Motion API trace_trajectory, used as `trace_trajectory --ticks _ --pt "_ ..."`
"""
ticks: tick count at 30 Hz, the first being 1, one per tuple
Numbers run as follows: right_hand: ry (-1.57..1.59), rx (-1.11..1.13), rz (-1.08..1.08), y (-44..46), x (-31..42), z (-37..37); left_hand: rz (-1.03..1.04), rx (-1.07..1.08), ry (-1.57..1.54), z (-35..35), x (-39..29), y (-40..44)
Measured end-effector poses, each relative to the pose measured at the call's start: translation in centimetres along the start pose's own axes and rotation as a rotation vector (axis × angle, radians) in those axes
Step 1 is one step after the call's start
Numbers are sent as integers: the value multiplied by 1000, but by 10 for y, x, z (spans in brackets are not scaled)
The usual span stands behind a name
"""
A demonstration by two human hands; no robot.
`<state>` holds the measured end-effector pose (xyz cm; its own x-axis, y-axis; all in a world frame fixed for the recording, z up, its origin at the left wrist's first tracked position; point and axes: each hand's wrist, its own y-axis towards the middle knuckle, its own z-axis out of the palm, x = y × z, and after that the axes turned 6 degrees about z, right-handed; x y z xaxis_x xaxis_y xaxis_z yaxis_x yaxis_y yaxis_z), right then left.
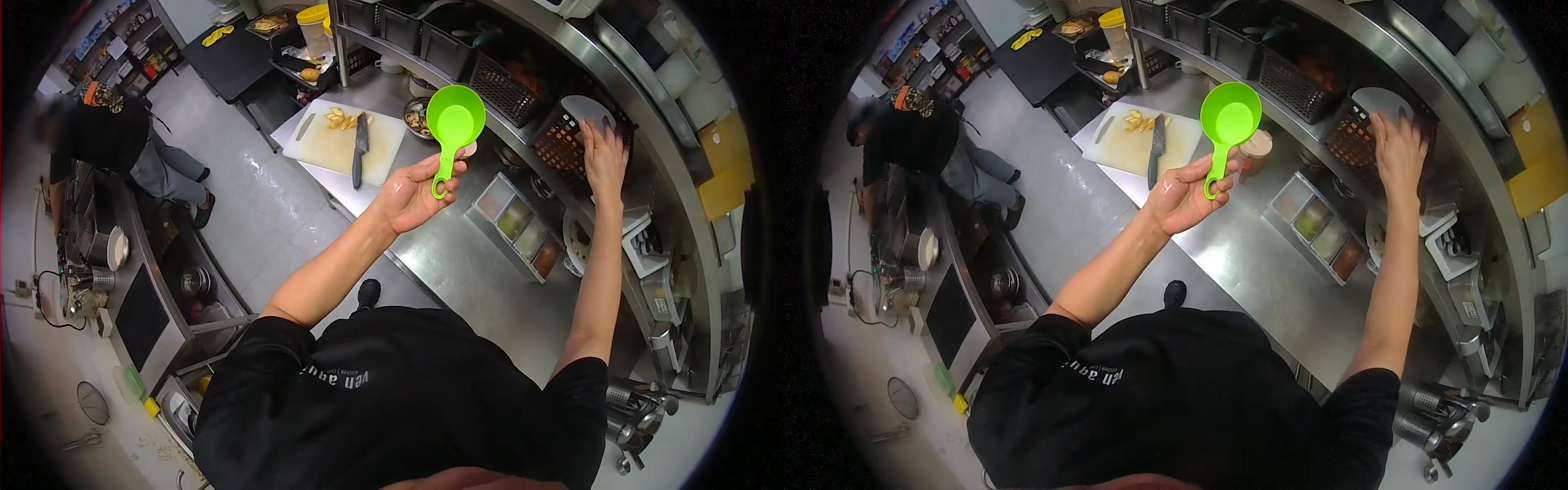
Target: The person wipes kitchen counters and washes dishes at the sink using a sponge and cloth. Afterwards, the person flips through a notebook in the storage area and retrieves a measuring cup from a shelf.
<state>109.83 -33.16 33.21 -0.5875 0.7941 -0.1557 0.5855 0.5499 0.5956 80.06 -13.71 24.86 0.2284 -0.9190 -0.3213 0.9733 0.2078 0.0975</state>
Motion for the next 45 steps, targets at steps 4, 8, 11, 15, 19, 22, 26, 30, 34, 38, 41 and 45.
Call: trace_trajectory --ticks 4,8,11,15,19,22,26,30,34,38,41,45 --pt "-53 2 18 5 -1 8 0 52 19 -7 3 1" --pt "-77 -6 -14 18 -15 23 -1 50 43 -16 4 -1" --pt "-24 16 -10 25 -23 28 6 6 49 -17 3 -7" --pt "166 -206 -25 12 7 21 21 1 60 -23 -1 -19" --pt "528 -274 -182 -41 85 -4 58 -35 101 -40 -8 -40" --pt "1338 334 72 -104 160 5 134 -87 181 -50 -7 -63" --pt "1623 959 -16 -166 239 47 152 -222 328 -57 -1 -105" --pt "1996 1616 223 -189 306 16 192 -319 331 -85 8 -150" --pt "1927 1758 196 -197 356 -5 249 -507 533 -100 -11 -187" --pt "1696 1740 105 -187 399 -11 239 -545 664 -112 -50 -200" --pt "1660 1595 73 -172 432 16 85 -527 1032 -132 -94 -212" --pt "1748 1360 427 -141 482 58 -103 -582 1091 -163 -155 -253"
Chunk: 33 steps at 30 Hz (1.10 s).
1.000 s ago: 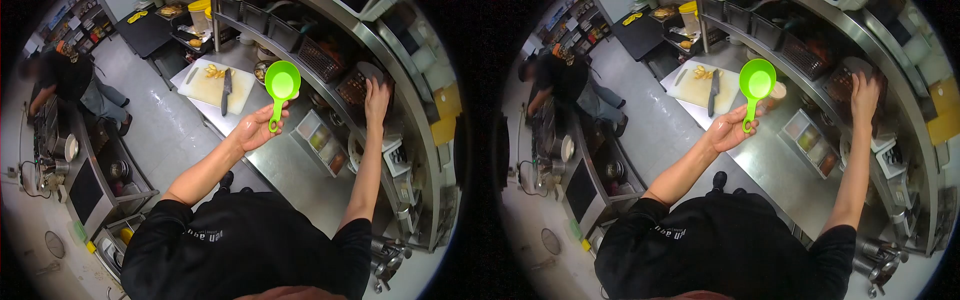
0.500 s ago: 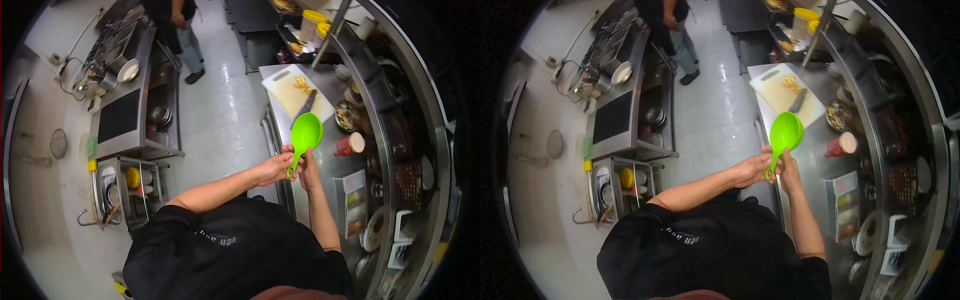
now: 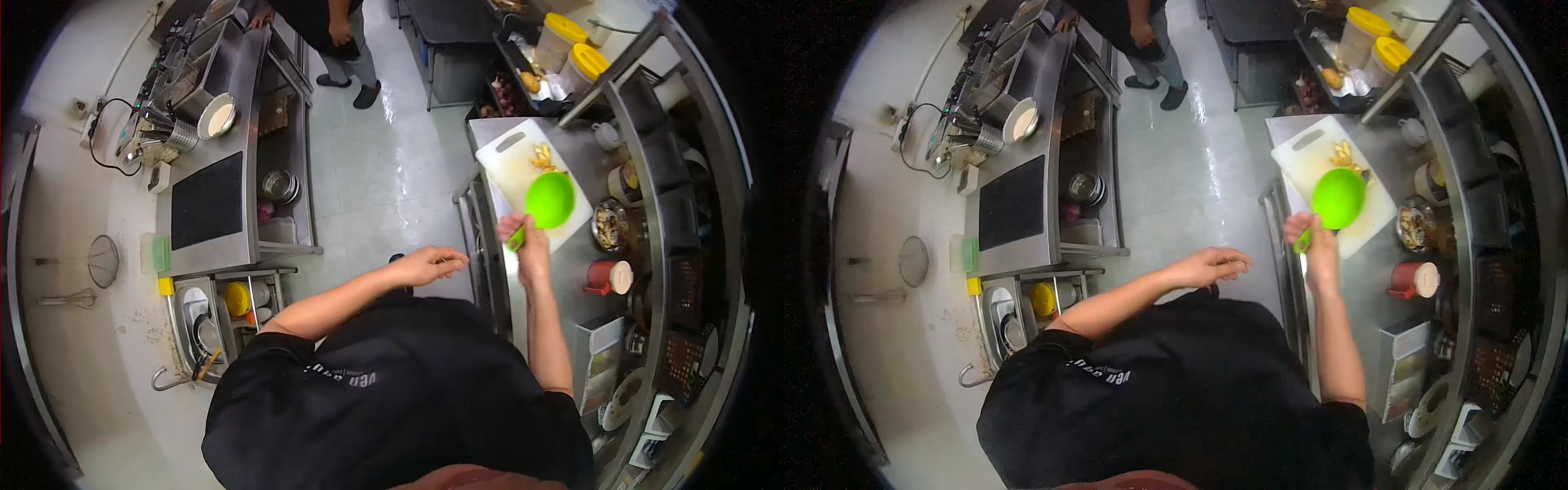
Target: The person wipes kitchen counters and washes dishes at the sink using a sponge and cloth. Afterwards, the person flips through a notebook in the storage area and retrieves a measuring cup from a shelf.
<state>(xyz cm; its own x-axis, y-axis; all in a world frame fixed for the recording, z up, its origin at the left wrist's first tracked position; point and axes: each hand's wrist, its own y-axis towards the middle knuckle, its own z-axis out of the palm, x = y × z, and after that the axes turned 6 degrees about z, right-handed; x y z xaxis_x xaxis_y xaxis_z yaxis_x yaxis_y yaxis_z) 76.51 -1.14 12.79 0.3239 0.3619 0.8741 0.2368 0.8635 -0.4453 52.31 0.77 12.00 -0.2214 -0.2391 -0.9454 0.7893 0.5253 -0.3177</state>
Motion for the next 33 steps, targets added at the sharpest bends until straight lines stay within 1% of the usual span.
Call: trace_trajectory --ticks 1,3,4,5,7,9,11,12,13,15,17,19,20,21,23,24,25,26,27,29,31,32,33 --pt "37 -23 -46 16 1 1 -19 2 -13 -21 7 -2" --pt "-29 -124 -52 38 9 7 -74 -67 56 -63 25 -1" --pt "-24 -128 -40 49 6 10 -104 -111 34 -81 40 2" --pt "-33 -146 -58 57 3 13 -118 -104 31 -94 43 5" --pt "-42 -174 -57 66 -3 21 -186 -247 35 -115 47 13" --pt "-67 -161 40 75 -6 31 -204 -240 69 -130 40 25" --pt "-107 -180 39 91 -6 36 -61 -150 164 -144 32 39" --pt "-139 -180 65 102 -4 33 -17 -138 216 -151 27 47" --pt "-168 -180 91 113 -2 33 -24 -133 222 -161 22 55" --pt "-178 -216 84 142 6 35 66 -34 437 -186 5 76" --pt "-109 -226 75 174 17 39 41 -30 506 -221 -3 103" --pt "-133 -201 49 210 26 48 158 -152 626 -260 -16 130" --pt "-172 -177 25 229 35 52 146 -201 627 -279 -30 139" --pt "-155 -180 24 249 43 59 141 -193 641 -303 -37 151" --pt "-131 -192 40 282 57 72 105 -329 724 -347 -42 168" --pt "-137 -177 66 301 62 74 98 -326 720 -369 -50 174" --pt "-140 -178 69 319 72 77 104 -392 812 -393 -59 179" --pt "-186 -158 35 338 81 81 109 -459 904 -415 -66 185" --pt "-232 -135 3 357 90 87 103 -462 899 -436 -75 191" --pt "-295 -111 -29 393 109 92 64 -652 1013 -474 -85 195" --pt "-271 -104 -49 421 138 106 85 -779 1075 -505 -85 194" --pt "-299 -114 -74 436 148 111 -8 -815 1058 -515 -85 191" --pt "-296 -93 -75 448 162 119 -19 -830 1048 -525 -81 188"
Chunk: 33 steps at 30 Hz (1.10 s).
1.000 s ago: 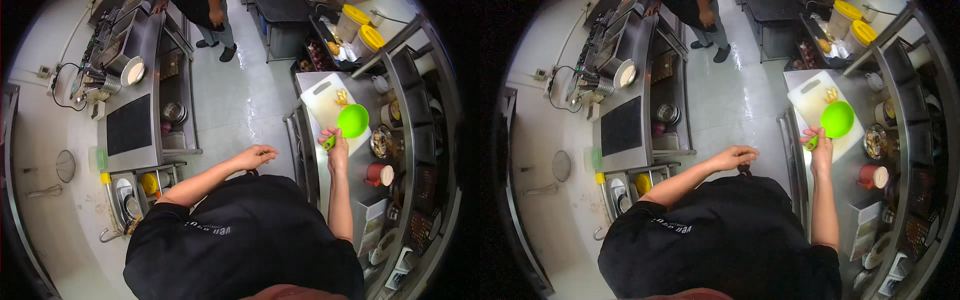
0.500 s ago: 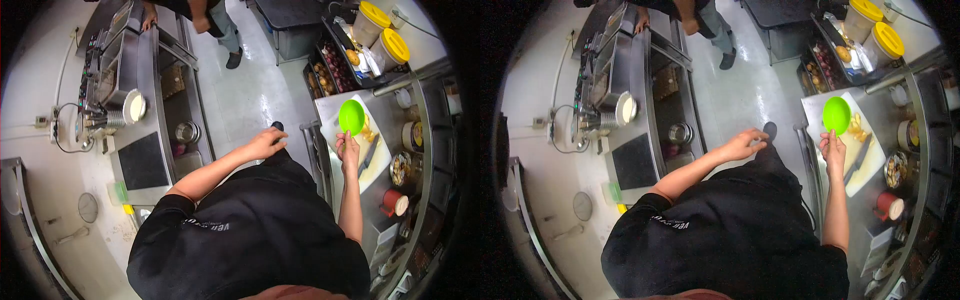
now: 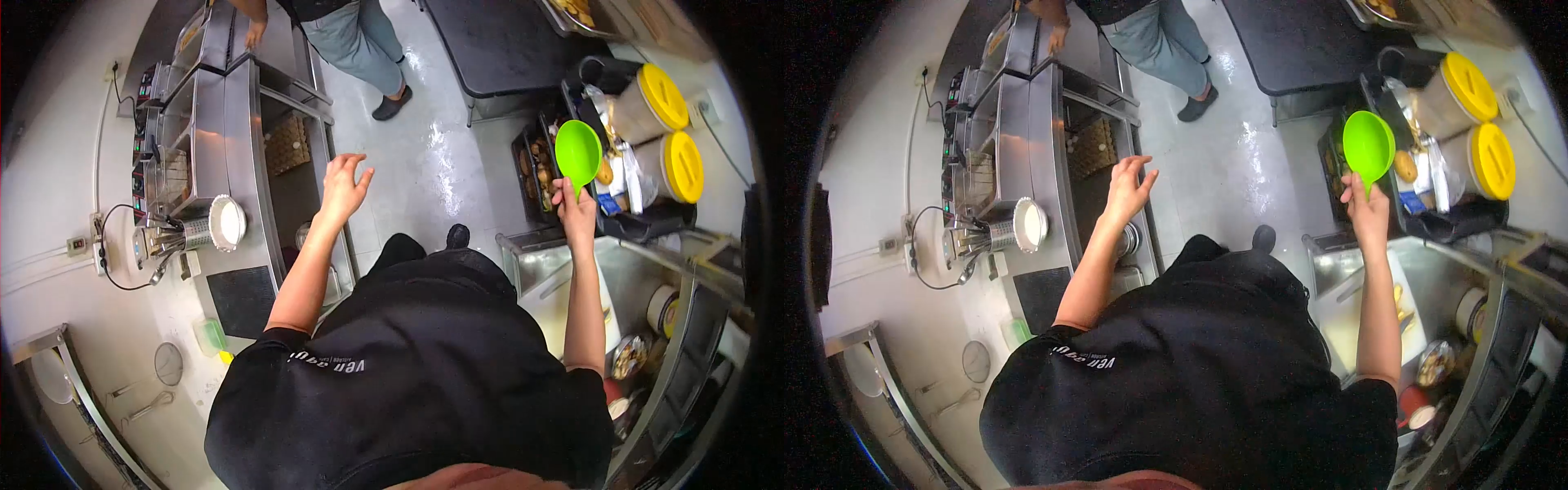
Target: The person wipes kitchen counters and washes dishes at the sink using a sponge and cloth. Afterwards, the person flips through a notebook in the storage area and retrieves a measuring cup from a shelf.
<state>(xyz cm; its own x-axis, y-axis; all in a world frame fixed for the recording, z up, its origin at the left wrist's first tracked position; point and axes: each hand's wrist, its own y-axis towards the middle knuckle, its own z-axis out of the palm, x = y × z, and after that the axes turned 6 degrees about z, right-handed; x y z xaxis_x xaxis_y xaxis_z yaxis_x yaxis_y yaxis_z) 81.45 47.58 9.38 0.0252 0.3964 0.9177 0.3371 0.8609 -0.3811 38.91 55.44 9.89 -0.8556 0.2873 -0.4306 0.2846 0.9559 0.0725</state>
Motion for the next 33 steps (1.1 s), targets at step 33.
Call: trace_trajectory --ticks 33 --pt "-712 -17 14 362 126 286 287 -263 126 -101 300 560"
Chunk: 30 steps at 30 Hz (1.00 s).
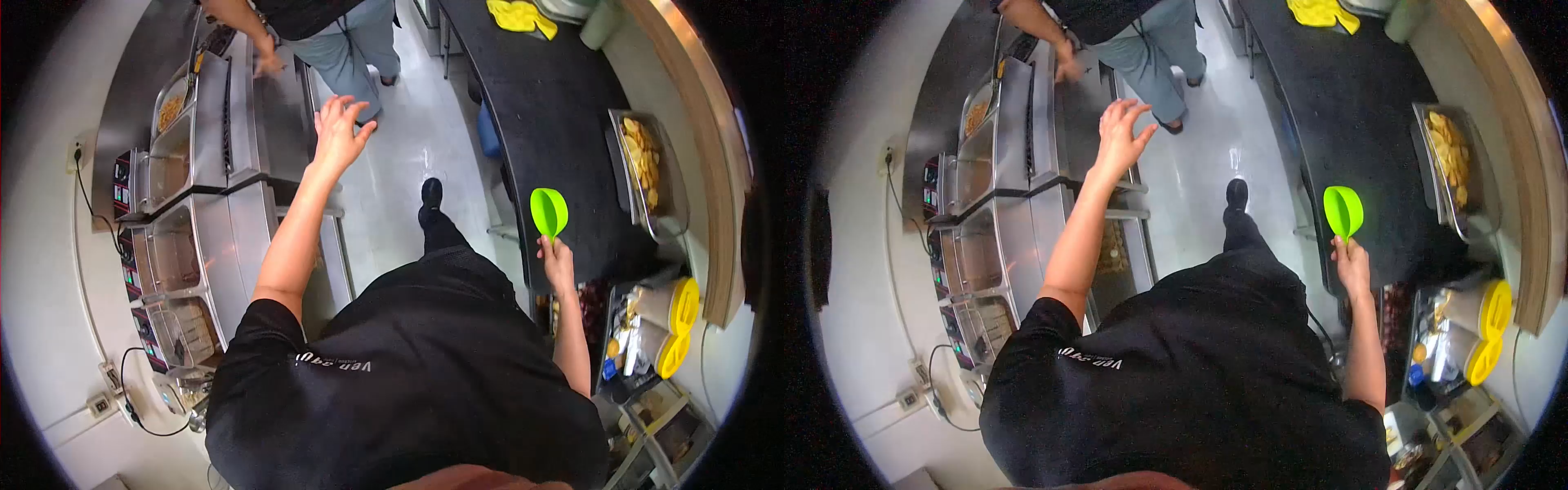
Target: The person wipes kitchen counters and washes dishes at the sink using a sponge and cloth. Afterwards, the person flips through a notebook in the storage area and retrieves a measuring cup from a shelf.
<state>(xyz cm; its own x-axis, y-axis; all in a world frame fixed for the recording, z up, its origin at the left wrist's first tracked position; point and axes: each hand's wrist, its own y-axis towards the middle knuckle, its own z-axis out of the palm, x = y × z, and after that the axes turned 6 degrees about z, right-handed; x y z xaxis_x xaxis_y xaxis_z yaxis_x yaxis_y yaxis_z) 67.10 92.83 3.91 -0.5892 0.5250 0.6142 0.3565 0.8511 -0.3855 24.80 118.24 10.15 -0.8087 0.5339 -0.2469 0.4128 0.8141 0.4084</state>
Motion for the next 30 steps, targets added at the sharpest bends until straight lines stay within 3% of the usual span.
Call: trace_trajectory --ticks 5,11,14,17,19,20,22,25,30 --pt "87 -18 71 116 53 2 -36 -59 72 1 86 76" --pt "172 36 20 250 155 10 -323 258 165 13 158 105" --pt "18 62 -104 308 203 13 -439 355 142 32 173 89" --pt "-221 24 -237 365 241 13 -567 580 57 48 179 70" --pt "-234 28 -232 395 278 9 -631 841 -42 57 191 60" --pt "-233 27 -214 411 294 10 -636 841 -47 58 197 58" --pt "-159 -3 -264 461 300 23 -569 1157 -157 64 216 63" --pt "-119 -23 -222 520 311 42 -574 1181 -322 93 275 70" --pt "-185 -196 -173 586 332 70 -401 1030 -139 103 339 182"
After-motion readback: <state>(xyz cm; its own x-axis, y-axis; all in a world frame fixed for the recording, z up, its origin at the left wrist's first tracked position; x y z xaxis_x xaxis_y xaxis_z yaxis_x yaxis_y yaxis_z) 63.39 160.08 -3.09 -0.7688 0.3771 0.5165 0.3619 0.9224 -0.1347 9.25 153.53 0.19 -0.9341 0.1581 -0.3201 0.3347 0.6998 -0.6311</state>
